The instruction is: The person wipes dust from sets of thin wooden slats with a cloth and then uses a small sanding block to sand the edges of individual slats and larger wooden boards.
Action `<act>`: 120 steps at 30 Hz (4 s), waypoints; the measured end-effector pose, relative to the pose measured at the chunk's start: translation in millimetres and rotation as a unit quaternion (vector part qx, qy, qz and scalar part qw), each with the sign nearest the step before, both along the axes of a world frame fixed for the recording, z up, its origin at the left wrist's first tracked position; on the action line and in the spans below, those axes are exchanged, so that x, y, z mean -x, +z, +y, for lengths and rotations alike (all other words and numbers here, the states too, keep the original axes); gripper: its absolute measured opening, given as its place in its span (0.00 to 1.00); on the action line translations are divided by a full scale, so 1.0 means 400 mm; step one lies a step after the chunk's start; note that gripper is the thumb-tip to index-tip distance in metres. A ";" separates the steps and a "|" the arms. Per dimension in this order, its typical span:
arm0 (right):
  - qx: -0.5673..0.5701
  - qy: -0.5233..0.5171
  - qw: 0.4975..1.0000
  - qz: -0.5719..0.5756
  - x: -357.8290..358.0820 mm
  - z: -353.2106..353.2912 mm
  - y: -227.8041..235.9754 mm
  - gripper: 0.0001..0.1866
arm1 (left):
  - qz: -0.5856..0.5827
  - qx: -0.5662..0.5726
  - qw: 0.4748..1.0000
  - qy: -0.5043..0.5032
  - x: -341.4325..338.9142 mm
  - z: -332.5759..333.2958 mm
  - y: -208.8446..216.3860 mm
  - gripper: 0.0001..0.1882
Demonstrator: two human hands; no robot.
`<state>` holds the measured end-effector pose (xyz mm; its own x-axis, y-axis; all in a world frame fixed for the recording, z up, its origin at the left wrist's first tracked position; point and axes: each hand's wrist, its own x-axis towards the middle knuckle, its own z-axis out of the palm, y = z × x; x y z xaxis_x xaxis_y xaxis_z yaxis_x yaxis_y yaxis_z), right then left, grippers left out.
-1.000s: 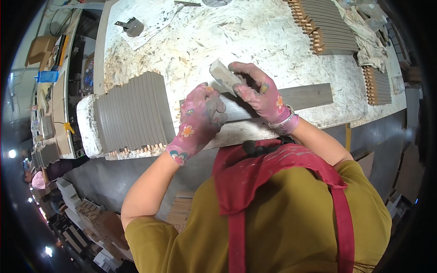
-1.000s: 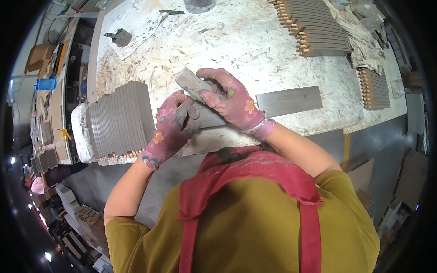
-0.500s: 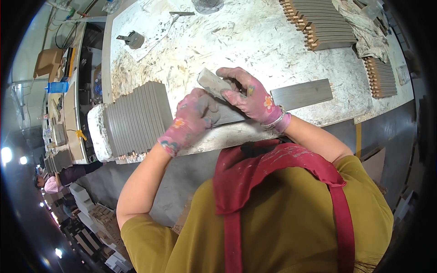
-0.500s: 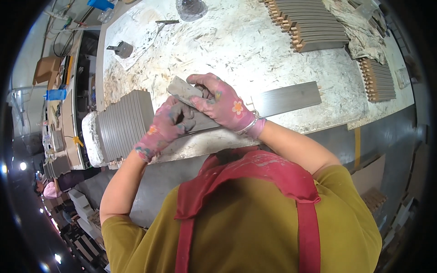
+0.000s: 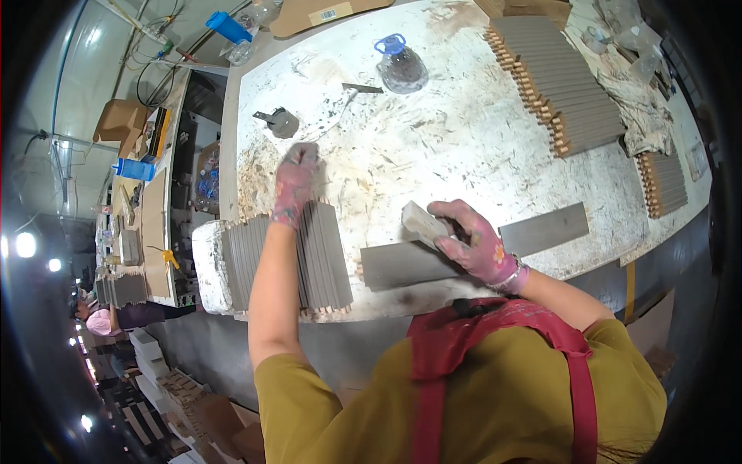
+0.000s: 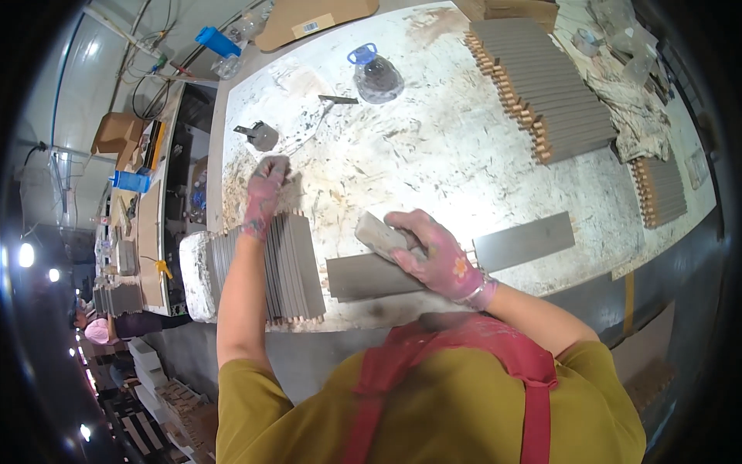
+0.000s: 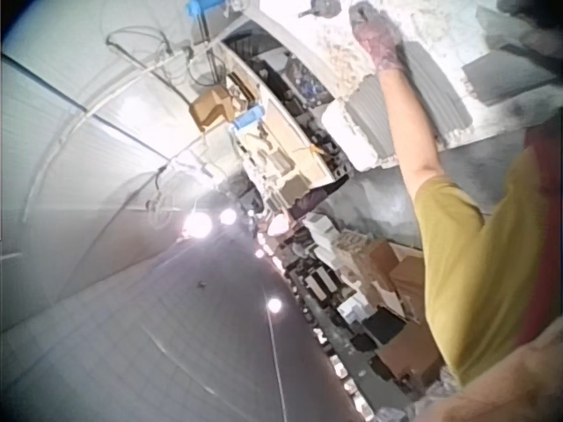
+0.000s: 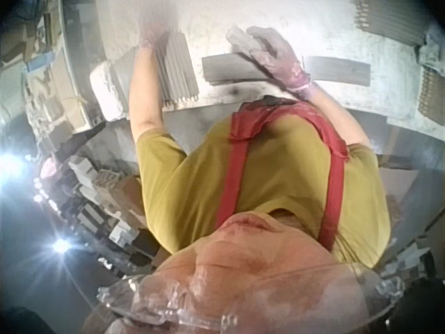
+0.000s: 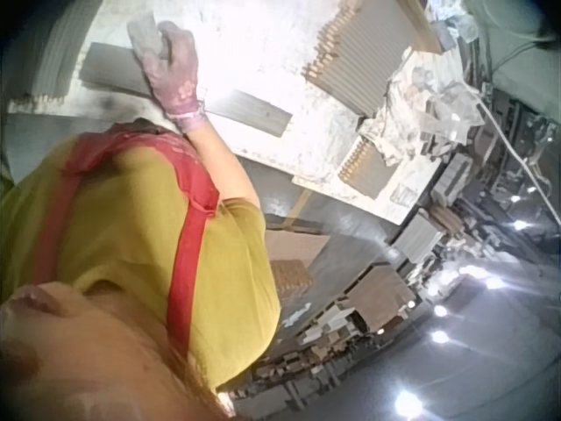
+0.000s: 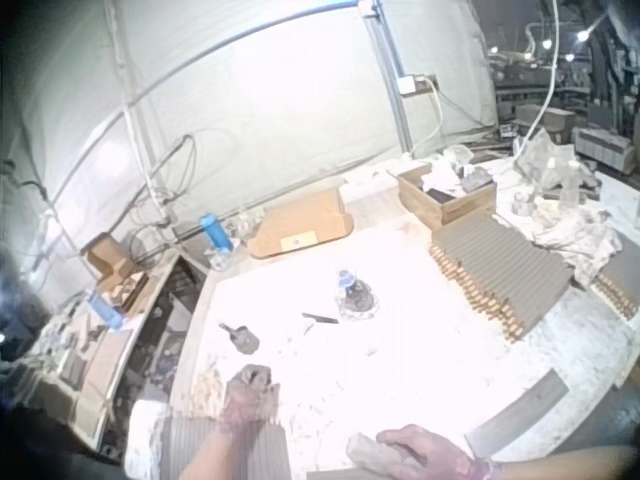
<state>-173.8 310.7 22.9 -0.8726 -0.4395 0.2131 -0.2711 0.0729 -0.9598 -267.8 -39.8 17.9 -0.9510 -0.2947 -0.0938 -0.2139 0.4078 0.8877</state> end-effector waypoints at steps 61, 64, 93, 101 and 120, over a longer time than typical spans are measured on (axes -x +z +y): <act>-0.014 0.032 0.998 0.046 -0.002 -0.011 -0.023 0.23 | 0.052 0.340 0.930 -0.131 -0.605 0.255 0.141 0.15; -0.015 0.026 0.999 0.046 -0.004 -0.013 -0.022 0.22 | 0.044 0.370 0.919 -0.133 -0.601 0.266 0.139 0.14; -0.044 0.026 0.997 0.060 0.000 -0.007 -0.014 0.22 | -0.027 0.423 0.875 -0.234 -0.554 0.267 0.214 0.30; -0.038 0.027 0.998 0.051 0.000 -0.010 -0.018 0.23 | -0.040 0.471 0.848 -0.240 -0.537 0.241 0.201 0.29; -0.081 0.009 0.994 0.072 -0.007 -0.008 0.021 0.23 | 0.135 0.406 0.901 0.071 0.024 -0.197 0.143 0.11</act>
<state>-171.0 307.5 31.1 -0.8298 -0.4930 0.2614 -0.4080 0.2165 -0.8869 -277.3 -118.4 75.3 -0.8539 -0.2821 0.4374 -0.1360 0.9321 0.3356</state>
